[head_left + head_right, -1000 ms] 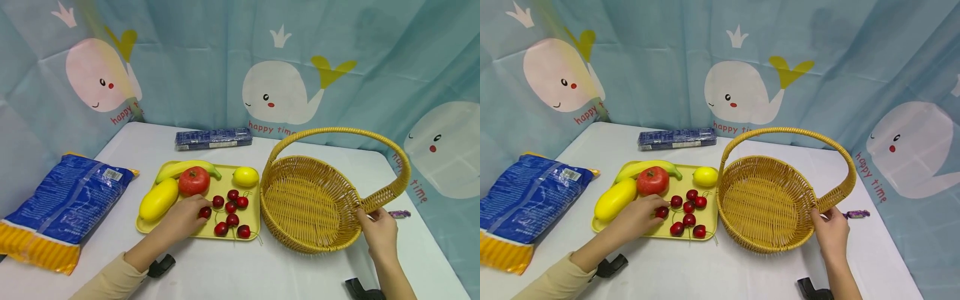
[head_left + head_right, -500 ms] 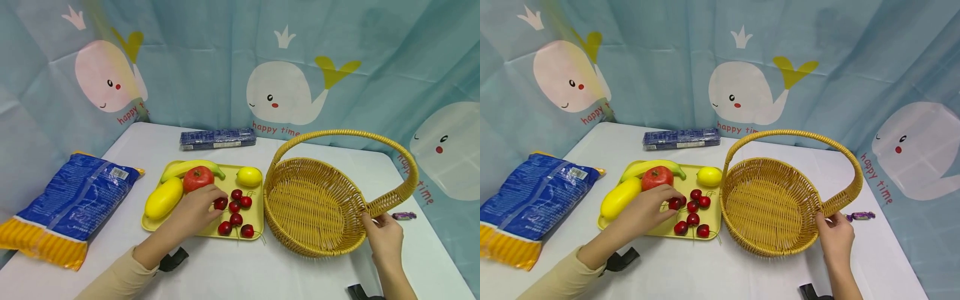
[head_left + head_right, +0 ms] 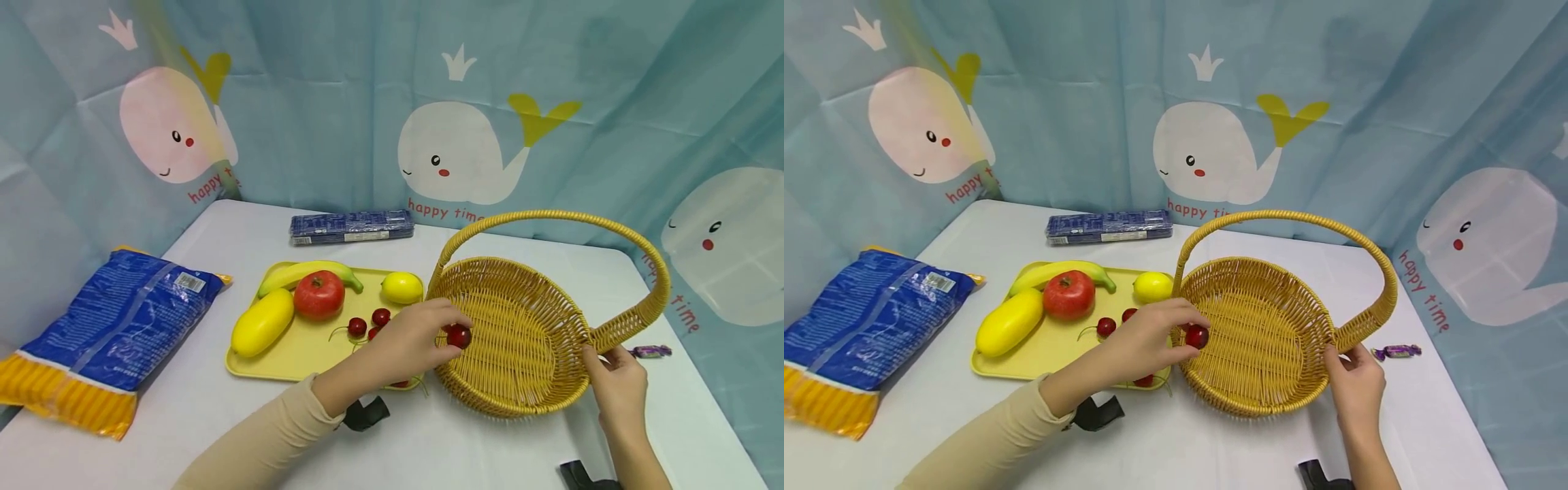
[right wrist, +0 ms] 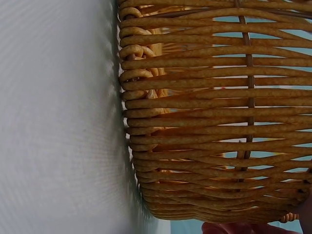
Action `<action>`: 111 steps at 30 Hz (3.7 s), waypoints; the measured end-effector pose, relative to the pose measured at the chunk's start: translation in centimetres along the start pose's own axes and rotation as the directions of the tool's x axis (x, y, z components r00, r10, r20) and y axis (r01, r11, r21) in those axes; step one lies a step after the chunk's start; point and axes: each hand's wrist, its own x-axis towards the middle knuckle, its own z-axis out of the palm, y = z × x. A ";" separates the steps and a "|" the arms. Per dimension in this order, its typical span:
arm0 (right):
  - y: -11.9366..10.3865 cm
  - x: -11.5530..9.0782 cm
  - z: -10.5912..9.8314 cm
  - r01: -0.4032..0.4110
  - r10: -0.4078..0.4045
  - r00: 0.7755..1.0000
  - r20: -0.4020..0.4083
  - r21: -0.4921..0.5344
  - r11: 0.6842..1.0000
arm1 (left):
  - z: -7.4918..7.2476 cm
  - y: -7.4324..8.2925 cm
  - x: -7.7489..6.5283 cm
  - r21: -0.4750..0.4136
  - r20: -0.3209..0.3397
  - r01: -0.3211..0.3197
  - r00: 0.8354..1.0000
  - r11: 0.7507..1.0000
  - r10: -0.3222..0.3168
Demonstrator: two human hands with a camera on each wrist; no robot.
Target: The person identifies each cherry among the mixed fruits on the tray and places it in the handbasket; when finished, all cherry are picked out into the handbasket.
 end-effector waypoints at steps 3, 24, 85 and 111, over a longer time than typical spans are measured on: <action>0.9 0.4 0.1 -0.018 0.018 1.000 -0.014 -0.010 1.000 | 1.6 0.0 1.2 -0.043 0.032 0.002 0.999 0.999 -0.001; -5.4 -2.6 -0.2 -0.109 0.109 0.994 -0.010 0.039 0.993 | 6.7 1.7 5.9 0.101 0.310 -0.049 0.951 0.994 0.016; -5.1 -2.6 -0.1 -0.067 0.084 0.995 -0.059 0.242 0.968 | -2.0 -10.0 -8.5 -0.197 0.270 0.198 0.952 0.960 -0.141; -5.6 -2.8 -0.2 -0.100 0.112 0.993 -0.045 0.223 0.970 | -3.1 -8.3 -8.1 -0.038 0.255 0.201 0.949 0.979 -0.185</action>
